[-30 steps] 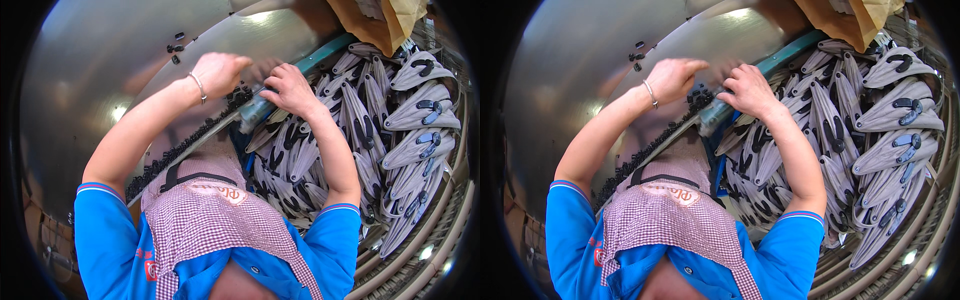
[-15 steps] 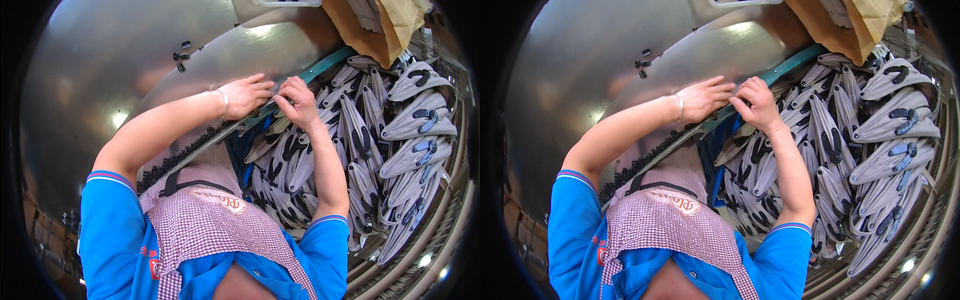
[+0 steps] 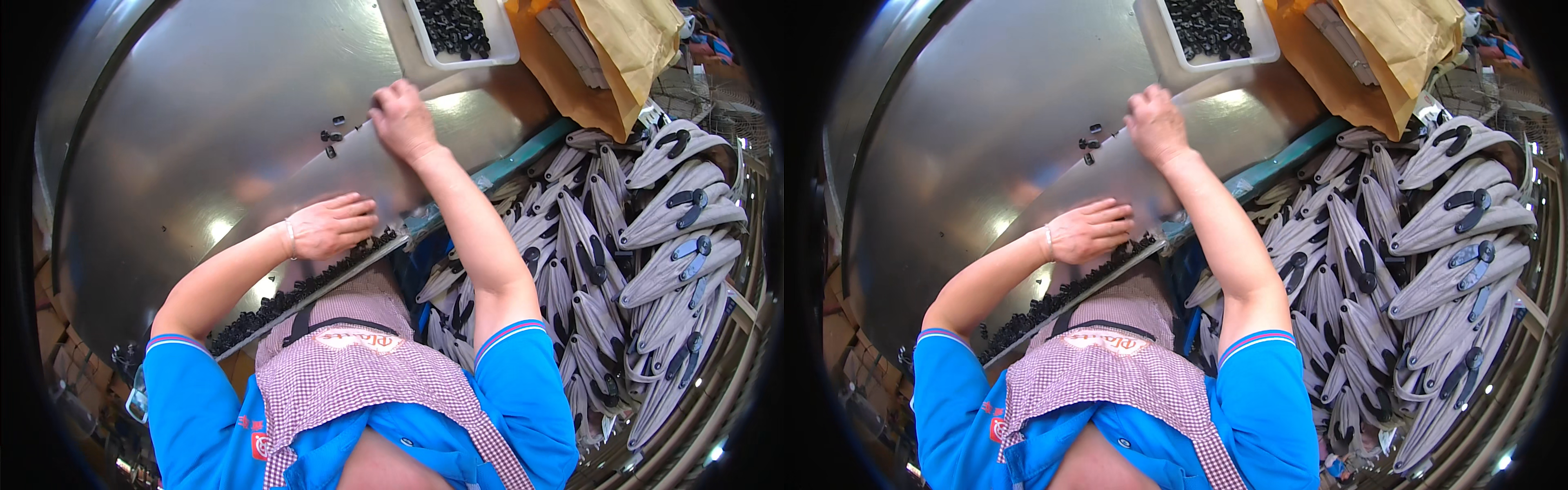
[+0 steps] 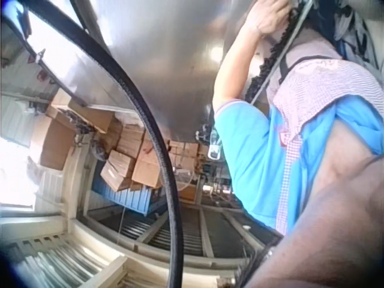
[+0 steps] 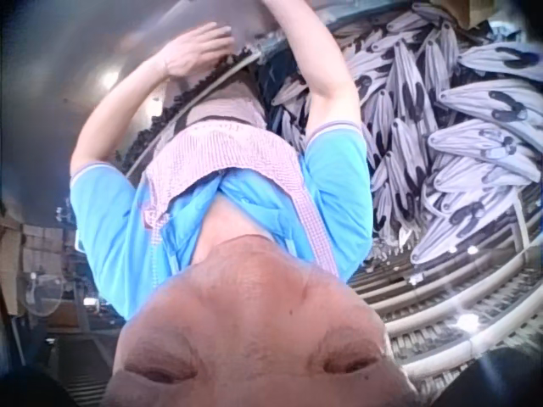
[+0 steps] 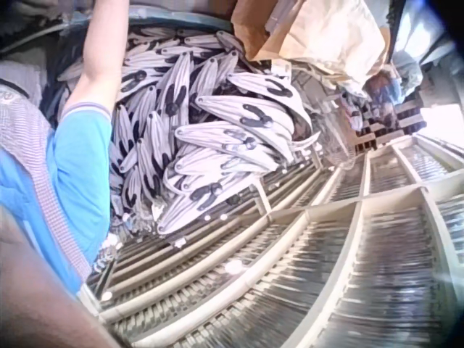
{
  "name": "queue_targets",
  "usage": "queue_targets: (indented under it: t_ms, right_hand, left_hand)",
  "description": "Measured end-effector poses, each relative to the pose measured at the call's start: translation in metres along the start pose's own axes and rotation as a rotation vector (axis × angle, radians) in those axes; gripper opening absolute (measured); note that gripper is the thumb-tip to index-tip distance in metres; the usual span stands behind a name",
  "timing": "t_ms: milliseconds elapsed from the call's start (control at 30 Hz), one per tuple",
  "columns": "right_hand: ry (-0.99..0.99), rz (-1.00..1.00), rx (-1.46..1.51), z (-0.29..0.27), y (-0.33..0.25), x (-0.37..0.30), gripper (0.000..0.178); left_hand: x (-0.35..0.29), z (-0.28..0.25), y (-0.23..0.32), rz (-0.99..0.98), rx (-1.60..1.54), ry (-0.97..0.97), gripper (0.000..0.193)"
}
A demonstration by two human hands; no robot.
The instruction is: The person moves a cardboard box, then works at a metal table sorting small black plastic parts. They pick up and inspect two cylindrical black components, walk around the room, and return to the table to continue sorting the small parts into a white tray.
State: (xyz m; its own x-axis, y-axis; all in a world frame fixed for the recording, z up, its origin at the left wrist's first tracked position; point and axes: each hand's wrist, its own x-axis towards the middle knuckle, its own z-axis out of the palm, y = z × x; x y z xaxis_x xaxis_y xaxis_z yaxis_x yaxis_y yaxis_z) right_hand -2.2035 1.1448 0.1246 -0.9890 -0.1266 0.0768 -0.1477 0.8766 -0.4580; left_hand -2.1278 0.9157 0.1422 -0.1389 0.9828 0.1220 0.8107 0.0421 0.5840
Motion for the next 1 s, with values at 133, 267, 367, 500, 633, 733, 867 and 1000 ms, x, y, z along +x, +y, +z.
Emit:
queue_targets:
  t_ms: [133,267,367,500,633,733,867,1000]
  right_hand:
    - [0.086,-0.215,0.130,-0.021,-0.011,-0.009,0.011]
    - [0.306,0.129,-0.236,-0.080,0.041,0.026,0.046]
    - [0.047,0.157,-0.347,-0.074,0.083,0.043,0.036]
    - [0.148,0.047,-0.181,-0.054,0.045,0.042,0.016]
    - [0.147,-0.058,-0.325,-0.022,0.026,0.020,0.019]
    - [0.219,-0.157,-0.273,-0.006,-0.019,0.000,0.014]
    - [0.133,-0.220,-0.193,0.002,-0.072,-0.026,0.010]
    - [0.123,-0.359,-0.144,0.022,-0.108,-0.046,0.010]
  left_hand:
    - [-0.009,-0.031,-0.026,-0.367,0.155,0.547,0.042]
    - [-0.004,-0.021,-0.055,-0.623,0.173,0.497,0.063]
    - [0.028,-0.008,-0.058,-0.487,0.203,0.319,0.067]
    - [0.029,0.016,-0.047,-0.442,0.174,0.225,0.064]
    - [-0.002,0.024,-0.015,-0.482,0.120,0.212,0.063]
    - [-0.030,0.022,0.011,-0.531,0.088,0.196,0.062]
    - [-0.067,0.022,0.039,-0.592,0.087,0.184,0.060]
    - [-0.103,0.030,0.057,-0.639,0.116,0.258,0.059]
